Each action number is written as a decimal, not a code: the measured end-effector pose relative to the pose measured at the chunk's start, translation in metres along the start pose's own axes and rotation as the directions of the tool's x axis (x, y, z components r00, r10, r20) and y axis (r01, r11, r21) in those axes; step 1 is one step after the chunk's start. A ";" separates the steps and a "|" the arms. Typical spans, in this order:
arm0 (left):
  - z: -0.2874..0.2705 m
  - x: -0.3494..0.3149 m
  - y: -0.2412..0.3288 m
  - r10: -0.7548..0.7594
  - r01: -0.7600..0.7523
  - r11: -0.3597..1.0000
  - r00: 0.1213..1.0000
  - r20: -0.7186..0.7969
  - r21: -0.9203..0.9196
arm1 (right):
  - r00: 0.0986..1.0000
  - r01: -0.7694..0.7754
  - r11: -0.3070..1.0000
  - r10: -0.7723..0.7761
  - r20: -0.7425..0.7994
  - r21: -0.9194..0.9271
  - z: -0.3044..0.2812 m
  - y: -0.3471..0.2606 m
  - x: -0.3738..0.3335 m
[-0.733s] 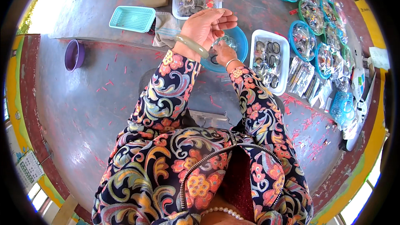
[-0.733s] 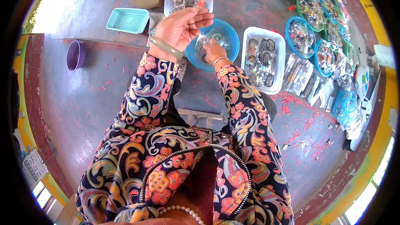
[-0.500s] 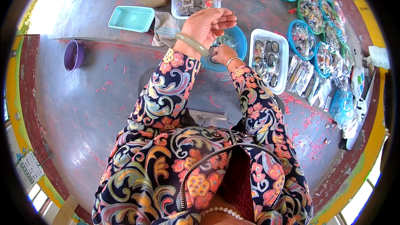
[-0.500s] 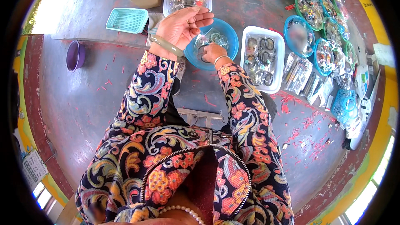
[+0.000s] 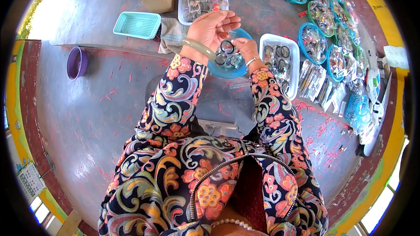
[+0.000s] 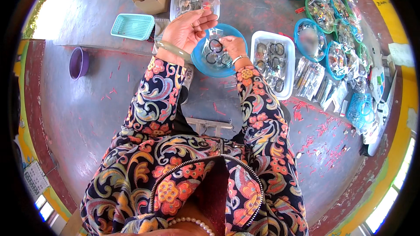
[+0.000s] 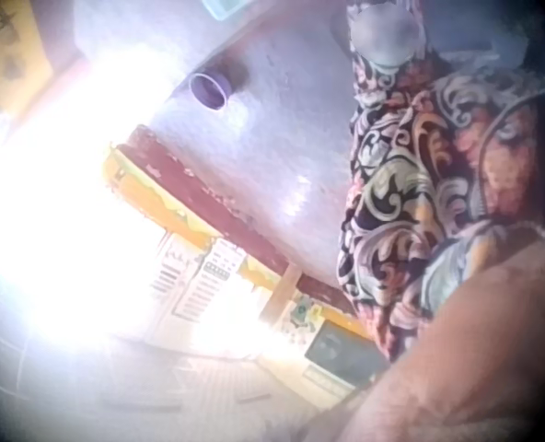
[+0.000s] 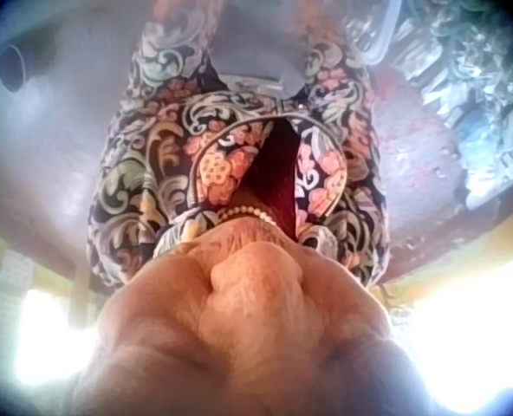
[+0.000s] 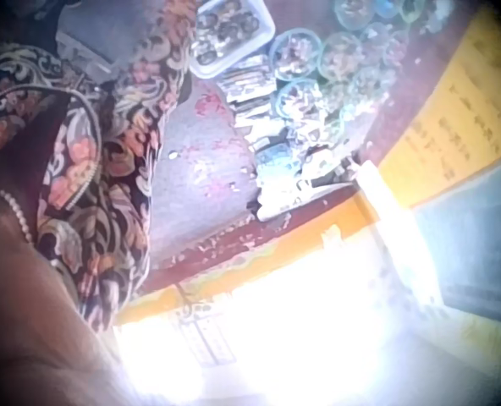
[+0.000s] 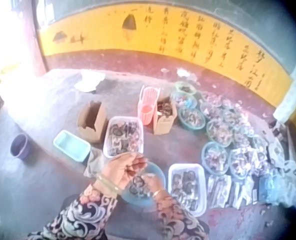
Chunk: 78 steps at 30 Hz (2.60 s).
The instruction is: The person repeatedly picks up small hair accessories from a blue bowl and places them into clear plastic bags. They manipulate the bags to fit the items and then place the packaged units into a white rectangular container.
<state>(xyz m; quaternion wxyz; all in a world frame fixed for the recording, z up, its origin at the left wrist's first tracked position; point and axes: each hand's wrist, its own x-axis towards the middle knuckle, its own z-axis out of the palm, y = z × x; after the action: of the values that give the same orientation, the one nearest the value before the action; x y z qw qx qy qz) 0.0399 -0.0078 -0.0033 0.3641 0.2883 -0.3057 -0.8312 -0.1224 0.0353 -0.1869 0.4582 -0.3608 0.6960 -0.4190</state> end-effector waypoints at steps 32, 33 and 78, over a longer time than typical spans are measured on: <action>-0.014 0.010 -0.043 -0.223 0.246 0.896 0.969 -0.106 0.369 | 0.987 0.101 0.664 0.030 -0.161 0.741 -0.084 -0.105 -0.086; -0.016 0.011 -0.044 -0.221 0.251 0.886 0.968 -0.121 0.391 | 0.986 0.103 0.662 0.032 -0.165 0.743 -0.085 -0.106 -0.087; 0.016 -0.002 -0.033 -0.174 0.156 0.962 0.983 0.063 0.225 | 0.980 0.168 0.782 -0.198 -0.017 0.601 -0.058 -0.120 -0.094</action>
<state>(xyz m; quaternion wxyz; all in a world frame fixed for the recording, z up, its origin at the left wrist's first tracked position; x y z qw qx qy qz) 0.0157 0.0169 -0.0160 0.2465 0.3168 -0.3851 -0.8310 -0.1328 0.0866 -0.0321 0.5219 -0.2731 0.4785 -0.6512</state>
